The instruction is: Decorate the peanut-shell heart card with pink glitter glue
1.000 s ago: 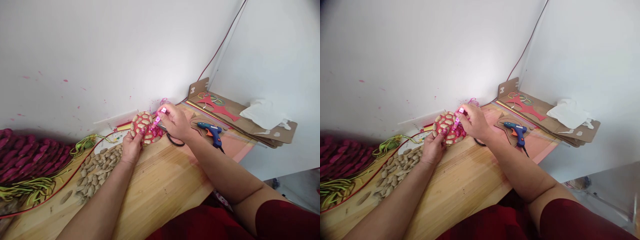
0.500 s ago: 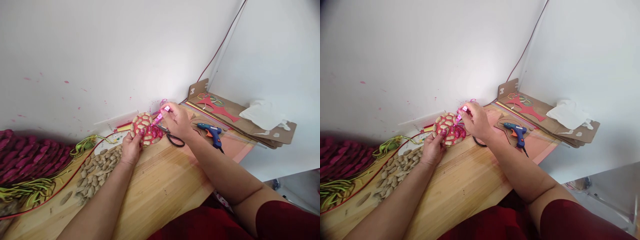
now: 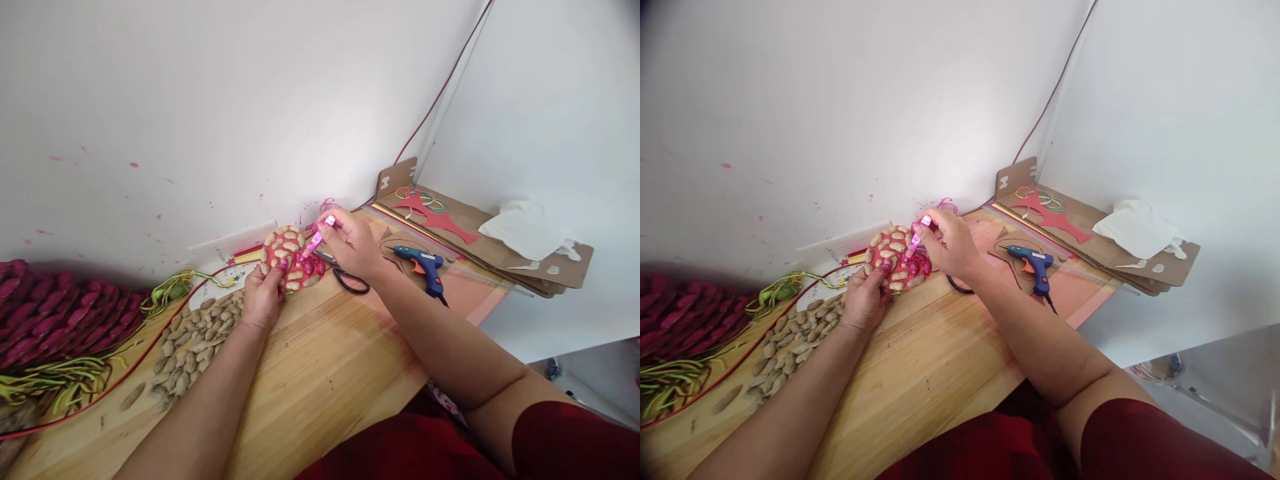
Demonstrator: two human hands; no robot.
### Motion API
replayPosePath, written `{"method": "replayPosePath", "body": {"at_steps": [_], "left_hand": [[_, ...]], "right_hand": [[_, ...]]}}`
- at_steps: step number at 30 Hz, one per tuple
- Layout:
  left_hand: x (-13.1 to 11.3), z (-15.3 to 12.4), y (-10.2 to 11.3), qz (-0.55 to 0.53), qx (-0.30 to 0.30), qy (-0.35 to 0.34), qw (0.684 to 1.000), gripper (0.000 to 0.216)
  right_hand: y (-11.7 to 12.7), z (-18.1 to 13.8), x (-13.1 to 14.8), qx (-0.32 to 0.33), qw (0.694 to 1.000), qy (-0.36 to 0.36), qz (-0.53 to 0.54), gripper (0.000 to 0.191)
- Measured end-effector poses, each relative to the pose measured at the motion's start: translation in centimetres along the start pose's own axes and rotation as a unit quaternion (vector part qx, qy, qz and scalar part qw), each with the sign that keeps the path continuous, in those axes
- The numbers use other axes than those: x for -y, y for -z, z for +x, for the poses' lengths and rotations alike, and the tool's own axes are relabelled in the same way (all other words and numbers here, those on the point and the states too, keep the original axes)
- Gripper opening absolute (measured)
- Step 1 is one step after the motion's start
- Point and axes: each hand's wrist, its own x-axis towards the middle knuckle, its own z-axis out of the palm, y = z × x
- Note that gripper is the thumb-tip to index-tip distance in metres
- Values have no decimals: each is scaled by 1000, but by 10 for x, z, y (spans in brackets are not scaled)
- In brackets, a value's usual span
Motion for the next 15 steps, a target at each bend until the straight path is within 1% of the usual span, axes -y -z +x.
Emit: {"method": "replayPosePath", "body": {"at_steps": [5, 8, 11, 15], "left_hand": [[-1, -1, -1, -9, -1, 2, 1000, 61], [-3, -2, -1, -10, 8, 1, 1000, 60], [-4, -1, -1, -15, 12, 2, 1000, 58], [-4, 0, 0, -22, 16, 17, 999, 58]], "right_hand": [[1, 0, 1, -37, 999, 12, -1, 26], [2, 0, 1, -19, 1000, 3, 6, 29], [1, 0, 1, 2, 1000, 13, 1, 30], [1, 1, 1, -33, 999, 17, -4, 28]]}}
